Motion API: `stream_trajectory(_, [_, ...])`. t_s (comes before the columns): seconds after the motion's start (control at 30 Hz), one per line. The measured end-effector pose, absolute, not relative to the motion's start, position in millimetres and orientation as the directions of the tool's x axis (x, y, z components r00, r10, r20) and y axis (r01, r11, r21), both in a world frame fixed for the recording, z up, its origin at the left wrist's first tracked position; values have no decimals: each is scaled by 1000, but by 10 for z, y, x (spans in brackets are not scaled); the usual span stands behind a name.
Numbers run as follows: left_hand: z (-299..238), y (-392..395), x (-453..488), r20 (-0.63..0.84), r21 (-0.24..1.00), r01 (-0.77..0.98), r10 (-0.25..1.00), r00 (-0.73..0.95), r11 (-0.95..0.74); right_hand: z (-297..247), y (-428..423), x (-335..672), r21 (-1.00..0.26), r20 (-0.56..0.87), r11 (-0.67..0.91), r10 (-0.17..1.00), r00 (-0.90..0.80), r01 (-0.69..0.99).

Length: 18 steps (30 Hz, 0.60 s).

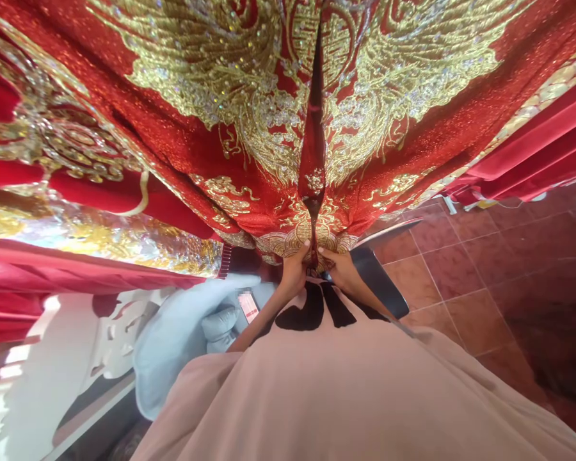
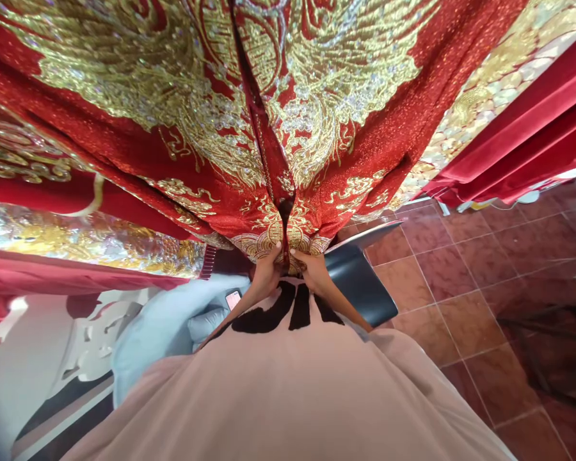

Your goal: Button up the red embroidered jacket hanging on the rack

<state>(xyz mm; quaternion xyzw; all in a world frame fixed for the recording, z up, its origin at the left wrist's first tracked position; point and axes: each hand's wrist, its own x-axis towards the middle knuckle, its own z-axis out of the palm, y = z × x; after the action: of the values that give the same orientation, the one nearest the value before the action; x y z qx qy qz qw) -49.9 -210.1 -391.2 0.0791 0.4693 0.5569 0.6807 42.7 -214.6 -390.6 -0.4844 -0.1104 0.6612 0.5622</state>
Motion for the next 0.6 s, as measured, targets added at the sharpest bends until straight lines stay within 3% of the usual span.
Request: stream_trajectory(0.6, [-3985, -2134, -494, -478, 686, -674, 868, -133, 275, -3911, -2123, 368, -643, -545, -351, 835, 84, -681])
